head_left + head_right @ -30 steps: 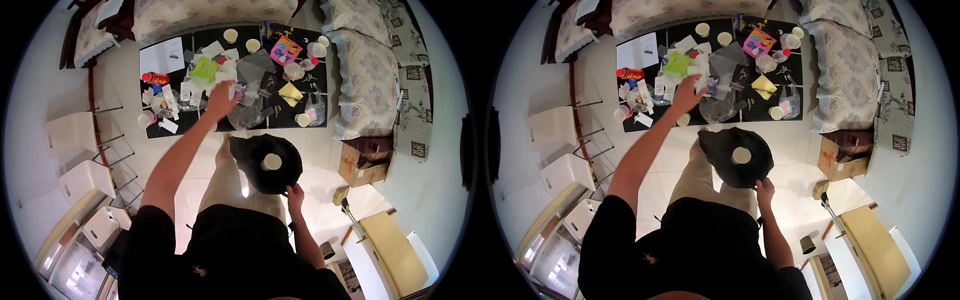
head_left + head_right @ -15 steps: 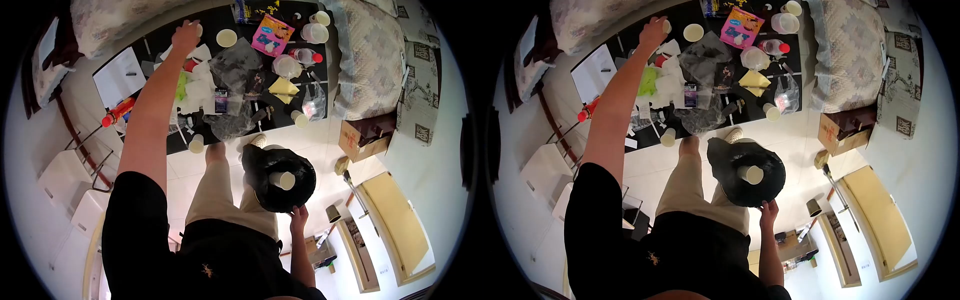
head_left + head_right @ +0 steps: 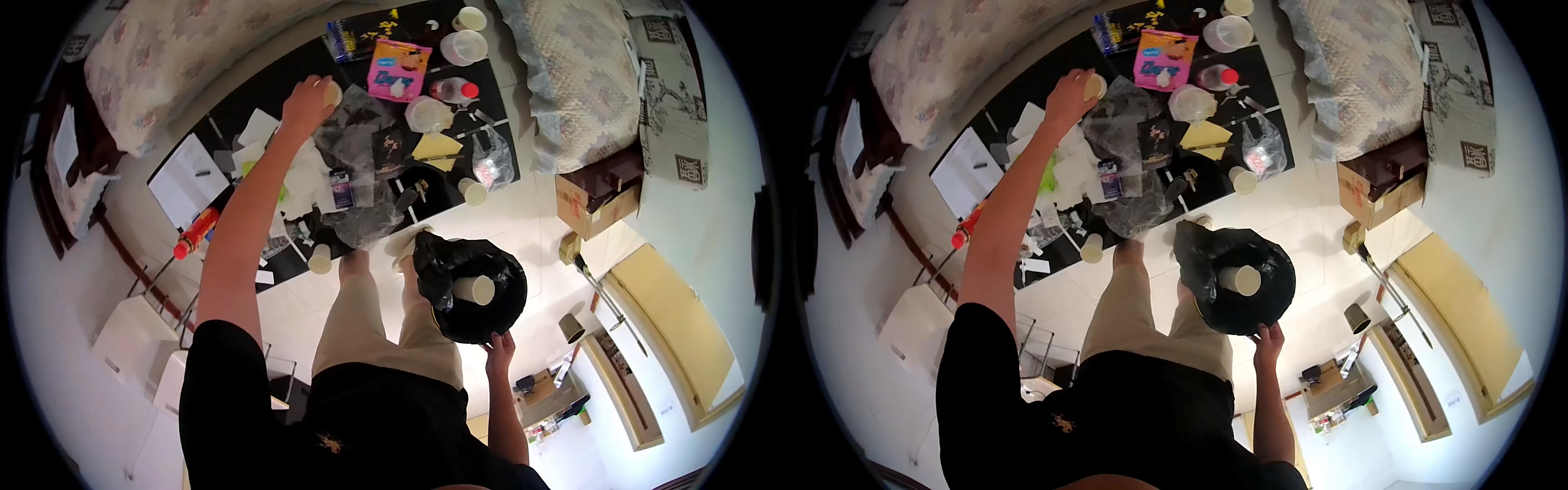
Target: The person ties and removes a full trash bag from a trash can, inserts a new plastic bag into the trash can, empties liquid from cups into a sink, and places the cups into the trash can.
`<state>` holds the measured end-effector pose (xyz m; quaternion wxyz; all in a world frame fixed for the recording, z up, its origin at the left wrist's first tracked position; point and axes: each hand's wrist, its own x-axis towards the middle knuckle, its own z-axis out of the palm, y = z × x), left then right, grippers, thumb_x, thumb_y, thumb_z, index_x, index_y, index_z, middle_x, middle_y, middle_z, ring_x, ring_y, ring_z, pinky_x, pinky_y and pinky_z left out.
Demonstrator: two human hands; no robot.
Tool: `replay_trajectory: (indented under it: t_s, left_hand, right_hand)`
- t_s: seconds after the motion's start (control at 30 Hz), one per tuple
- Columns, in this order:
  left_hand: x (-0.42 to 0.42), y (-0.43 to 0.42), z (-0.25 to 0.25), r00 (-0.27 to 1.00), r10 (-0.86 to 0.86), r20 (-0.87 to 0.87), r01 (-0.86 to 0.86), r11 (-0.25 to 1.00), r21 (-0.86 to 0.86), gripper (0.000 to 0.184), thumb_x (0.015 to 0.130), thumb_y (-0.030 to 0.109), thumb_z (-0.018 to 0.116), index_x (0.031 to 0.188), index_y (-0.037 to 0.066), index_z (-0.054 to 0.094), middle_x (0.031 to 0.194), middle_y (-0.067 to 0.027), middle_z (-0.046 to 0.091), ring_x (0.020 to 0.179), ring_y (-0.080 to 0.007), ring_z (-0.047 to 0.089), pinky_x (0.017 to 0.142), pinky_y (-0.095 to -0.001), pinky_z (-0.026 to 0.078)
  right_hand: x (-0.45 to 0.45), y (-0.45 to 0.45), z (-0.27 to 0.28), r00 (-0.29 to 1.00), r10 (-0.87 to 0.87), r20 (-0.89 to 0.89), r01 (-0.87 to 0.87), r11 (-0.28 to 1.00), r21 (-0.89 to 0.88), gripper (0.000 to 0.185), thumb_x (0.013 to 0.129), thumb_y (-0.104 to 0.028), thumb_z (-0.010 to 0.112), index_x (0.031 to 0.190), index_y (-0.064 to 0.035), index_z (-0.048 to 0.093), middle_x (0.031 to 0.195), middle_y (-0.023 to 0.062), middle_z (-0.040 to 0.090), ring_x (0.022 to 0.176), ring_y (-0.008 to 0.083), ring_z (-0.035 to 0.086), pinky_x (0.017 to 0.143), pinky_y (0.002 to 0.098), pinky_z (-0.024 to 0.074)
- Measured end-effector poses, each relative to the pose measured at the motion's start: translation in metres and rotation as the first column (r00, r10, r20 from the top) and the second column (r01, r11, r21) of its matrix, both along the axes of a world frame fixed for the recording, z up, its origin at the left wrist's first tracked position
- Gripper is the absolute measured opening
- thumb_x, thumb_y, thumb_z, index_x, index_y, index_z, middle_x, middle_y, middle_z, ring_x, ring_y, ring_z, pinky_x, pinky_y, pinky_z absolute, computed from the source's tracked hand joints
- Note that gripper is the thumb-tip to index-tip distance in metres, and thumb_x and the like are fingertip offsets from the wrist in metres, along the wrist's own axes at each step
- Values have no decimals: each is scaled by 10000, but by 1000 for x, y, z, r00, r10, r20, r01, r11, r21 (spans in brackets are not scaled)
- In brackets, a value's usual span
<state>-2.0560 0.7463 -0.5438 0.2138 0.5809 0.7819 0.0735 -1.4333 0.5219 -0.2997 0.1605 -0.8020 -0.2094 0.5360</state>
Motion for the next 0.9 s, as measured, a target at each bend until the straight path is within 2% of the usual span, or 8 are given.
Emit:
replay_trajectory:
  t_s: [0.1,0.2,0.3,0.5,0.67,0.73,0.77,0.9]
  left_hand:
    - [5,4,-22,1000,-19,-17,17,994,-110,666,815,262,785,1413,168,508,1351,-92,544,1124,-316,622,890,-441,572]
    - [13,2,-35,996,76,-46,-79,995,-63,700,806,248,790,1430,180,478,1356,-126,517,1127,-331,616,886,-449,575]
    - [16,3,-30,993,103,-58,-113,972,-208,714,795,239,796,1428,184,471,1342,-142,501,1140,-346,607,893,-463,573]
    - [16,61,45,994,105,43,-110,986,125,708,779,256,802,1409,178,488,1333,-139,507,1151,-363,598,923,-471,546]
    - [66,181,133,997,31,67,-45,976,212,682,793,317,787,1395,162,507,1305,-161,563,1179,-358,595,968,-453,517]
    - [94,231,137,995,-8,96,-16,970,243,679,800,326,782,1396,153,506,1290,-163,581,1198,-356,584,981,-454,508]
    - [109,253,129,997,-65,50,42,927,373,685,805,340,780,1398,138,502,1298,-169,593,1216,-354,568,998,-461,494]
    - [163,337,86,996,-87,-16,88,963,254,666,796,357,794,1355,112,528,1209,-207,631,1117,-385,610,947,-483,503]
  right_hand:
    - [22,-3,8,999,-38,-2,38,999,26,201,963,-76,560,1158,-54,605,996,57,694,842,169,700,731,352,615]
    - [45,-2,15,997,-78,-1,78,996,43,191,974,-78,546,1150,-69,618,976,59,711,844,176,705,735,382,624]
    - [71,0,21,986,-164,-8,164,984,73,182,976,-81,538,1139,-74,617,981,64,708,842,193,708,749,408,627]
    - [131,14,42,953,-300,-31,302,945,123,151,962,-60,520,1093,-75,595,937,46,660,844,199,707,738,393,640]
    - [176,50,31,935,-353,-37,355,924,141,166,961,-78,537,1116,-75,596,965,51,667,851,198,699,749,414,638]
    - [197,69,17,933,-356,-48,359,926,120,187,975,-94,535,1152,-84,595,990,45,668,866,193,700,771,405,633]
    - [206,85,6,934,-354,-55,358,928,107,198,981,-103,534,1170,-88,595,1003,42,668,874,191,700,782,401,630]
    - [230,147,-25,946,-323,-32,324,942,82,201,970,-94,539,1162,-79,598,1008,38,670,889,180,693,772,400,630]
